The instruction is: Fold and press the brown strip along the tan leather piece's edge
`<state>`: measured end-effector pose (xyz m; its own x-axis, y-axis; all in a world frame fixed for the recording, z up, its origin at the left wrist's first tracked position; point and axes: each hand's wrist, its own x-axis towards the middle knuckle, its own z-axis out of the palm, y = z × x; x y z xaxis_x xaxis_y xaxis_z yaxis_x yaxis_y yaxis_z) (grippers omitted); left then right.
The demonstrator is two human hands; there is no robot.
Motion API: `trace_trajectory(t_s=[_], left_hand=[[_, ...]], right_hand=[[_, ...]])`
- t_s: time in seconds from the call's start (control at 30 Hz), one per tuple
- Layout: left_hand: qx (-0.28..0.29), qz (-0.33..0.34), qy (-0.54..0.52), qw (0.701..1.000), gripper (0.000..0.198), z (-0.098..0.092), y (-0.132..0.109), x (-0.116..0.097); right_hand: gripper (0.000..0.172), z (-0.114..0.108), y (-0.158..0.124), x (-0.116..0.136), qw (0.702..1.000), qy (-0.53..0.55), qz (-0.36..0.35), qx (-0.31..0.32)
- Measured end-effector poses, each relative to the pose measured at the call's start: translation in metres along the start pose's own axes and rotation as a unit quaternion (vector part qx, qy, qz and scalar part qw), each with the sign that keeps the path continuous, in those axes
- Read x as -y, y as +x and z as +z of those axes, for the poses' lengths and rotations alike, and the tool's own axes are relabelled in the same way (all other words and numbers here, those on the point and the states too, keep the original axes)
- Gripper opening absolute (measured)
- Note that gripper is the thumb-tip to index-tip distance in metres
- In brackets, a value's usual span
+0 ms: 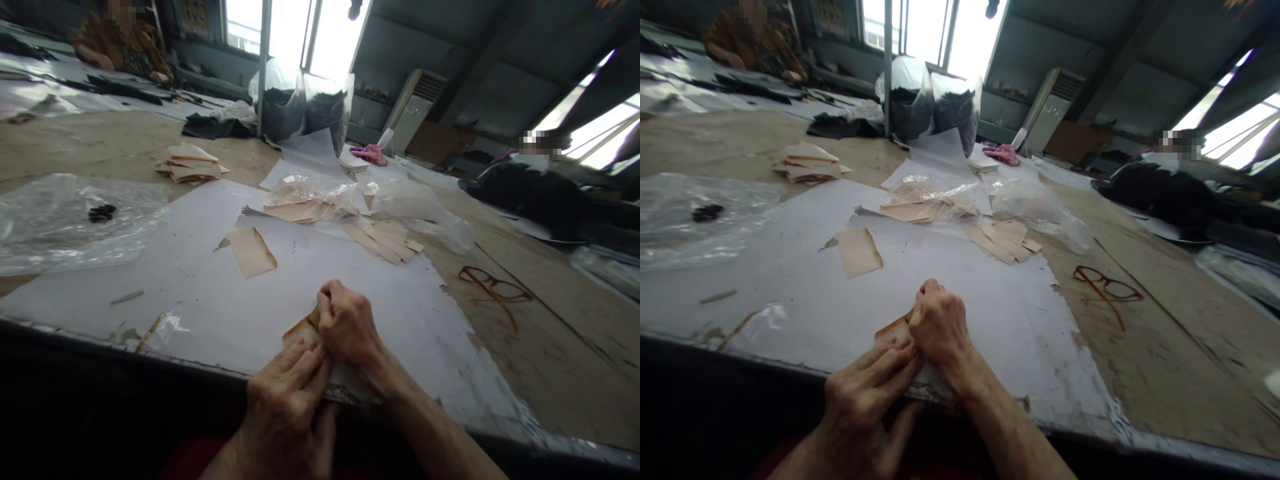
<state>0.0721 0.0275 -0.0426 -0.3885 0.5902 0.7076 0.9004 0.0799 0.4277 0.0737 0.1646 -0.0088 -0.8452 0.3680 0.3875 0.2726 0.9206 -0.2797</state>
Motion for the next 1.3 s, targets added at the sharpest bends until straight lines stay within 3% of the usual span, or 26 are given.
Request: trace_trajectory(t_s=[0.2, 0.37, 0.43, 0.5, 0.63, 0.7, 0.8, 0.93, 1.03, 1.13, 1.23, 1.3], left_hand=[[0.018, -0.006, 0.001, 1.000, 0.050, -0.003, 0.002, -0.002], [0.024, -0.005, 0.020, 0.999, 0.045, -0.003, 0.001, -0.002], [0.026, -0.002, 0.021, 0.999, 0.045, -0.002, 0.000, -0.002], [0.019, 0.002, 0.016, 1.000, 0.044, -0.002, 0.000, -0.002], [0.009, -0.003, -0.019, 1.000, 0.045, -0.003, 0.001, -0.004], [0.016, -0.012, -0.030, 0.999, 0.047, -0.003, 0.002, -0.004], [0.019, -0.018, -0.026, 0.999, 0.053, -0.004, 0.003, -0.003], [0.013, -0.011, -0.020, 1.000, 0.051, -0.004, 0.004, -0.004], [0.006, -0.010, -0.011, 1.000, 0.047, -0.004, 0.004, -0.005], [0.010, -0.015, 0.005, 1.000, 0.046, -0.003, 0.004, -0.005], [0.016, -0.014, 0.004, 1.000, 0.047, -0.003, 0.002, -0.004], [0.014, -0.015, -0.003, 1.000, 0.046, -0.003, 0.002, -0.004]], right_hand=[[0.017, 0.012, 0.011, 0.007, 0.992, -0.008, 0.123, -0.031], [0.019, -0.005, 0.009, -0.003, 0.955, 0.147, 0.254, -0.033], [0.019, -0.012, 0.001, -0.009, 0.952, 0.197, 0.232, -0.032], [0.019, -0.016, -0.007, -0.010, 0.968, 0.190, 0.163, -0.034], [0.020, -0.015, -0.011, -0.002, 0.996, 0.088, -0.019, 0.001], [0.019, -0.011, -0.005, 0.002, 0.998, 0.014, -0.062, 0.025], [0.016, -0.001, 0.006, 0.006, 0.997, -0.052, -0.035, 0.042], [0.017, 0.012, 0.013, 0.013, 0.994, -0.031, 0.102, 0.003], [0.020, 0.012, 0.015, 0.013, 0.984, 0.024, 0.175, -0.024], [0.020, 0.001, 0.014, 0.004, 0.961, 0.161, 0.226, -0.013], [0.021, -0.012, 0.006, -0.006, 0.937, 0.265, 0.226, -0.014], [0.021, -0.017, -0.001, -0.007, 0.955, 0.243, 0.169, -0.020]])
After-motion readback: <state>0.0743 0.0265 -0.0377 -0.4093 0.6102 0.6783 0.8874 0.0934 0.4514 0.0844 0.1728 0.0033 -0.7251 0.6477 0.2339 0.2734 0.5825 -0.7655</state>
